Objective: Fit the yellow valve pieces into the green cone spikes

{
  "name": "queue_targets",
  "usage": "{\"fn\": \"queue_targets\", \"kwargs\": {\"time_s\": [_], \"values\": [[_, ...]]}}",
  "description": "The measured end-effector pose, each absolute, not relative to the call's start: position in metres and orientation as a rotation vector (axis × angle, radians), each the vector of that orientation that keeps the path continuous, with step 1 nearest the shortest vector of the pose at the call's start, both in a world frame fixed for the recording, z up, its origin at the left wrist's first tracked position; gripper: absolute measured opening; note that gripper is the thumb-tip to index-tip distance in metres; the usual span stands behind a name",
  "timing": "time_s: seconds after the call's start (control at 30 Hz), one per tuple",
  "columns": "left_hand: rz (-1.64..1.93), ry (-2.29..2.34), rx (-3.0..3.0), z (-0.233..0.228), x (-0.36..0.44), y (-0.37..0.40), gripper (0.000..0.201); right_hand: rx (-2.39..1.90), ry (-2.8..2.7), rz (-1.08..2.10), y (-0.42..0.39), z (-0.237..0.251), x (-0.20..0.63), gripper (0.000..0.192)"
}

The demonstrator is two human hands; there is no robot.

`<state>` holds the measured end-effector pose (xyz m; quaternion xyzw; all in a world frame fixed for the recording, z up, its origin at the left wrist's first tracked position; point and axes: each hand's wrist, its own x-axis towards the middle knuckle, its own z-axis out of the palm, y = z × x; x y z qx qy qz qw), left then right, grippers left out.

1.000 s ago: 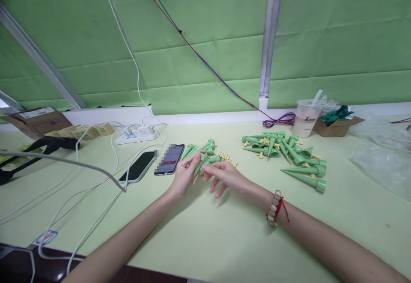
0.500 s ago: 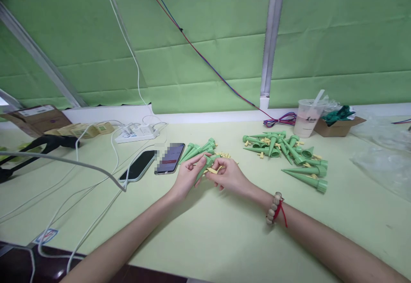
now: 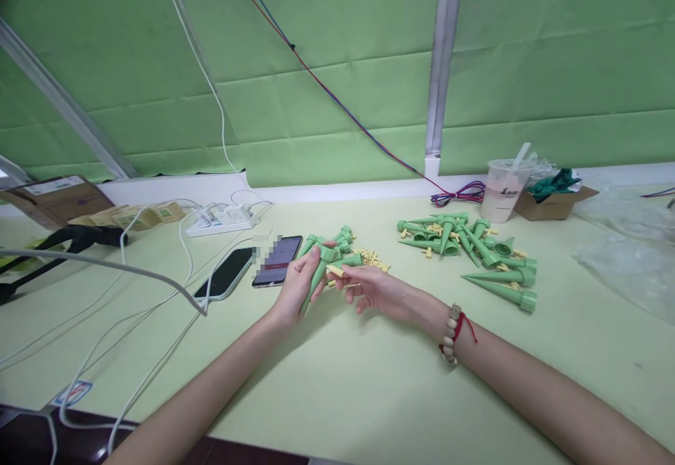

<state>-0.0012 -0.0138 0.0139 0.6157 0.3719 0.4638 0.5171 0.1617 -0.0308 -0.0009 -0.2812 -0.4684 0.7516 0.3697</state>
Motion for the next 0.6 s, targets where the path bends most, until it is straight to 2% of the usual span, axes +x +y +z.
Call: {"fn": "queue_targets", "kwargs": {"time_s": [0.13,0.27,0.37,0.53,0.6], "values": [[1.110,0.883,1.503,0.013,-0.002,-0.014,0.056,-0.870,-1.159,1.894,-0.032,0.002,0.160,0.024],[1.100,0.913,1.511,0.012,-0.001,-0.013,0.054,-1.067,-1.277,1.623,-0.030,0.007,0.157,0.023],[1.097,0.958,1.495,0.012,0.000,-0.013,0.050,-1.188,-1.456,1.262,-0.030,0.006,0.155,0.017],[1.104,0.999,1.498,0.006,0.003,-0.013,0.047,-1.153,-1.860,0.355,-0.036,-0.002,0.155,0.010],[1.136,1.019,1.494,0.004,0.003,-0.012,0.049,-1.184,-1.920,0.223,-0.038,-0.003,0.156,0.008]]}}
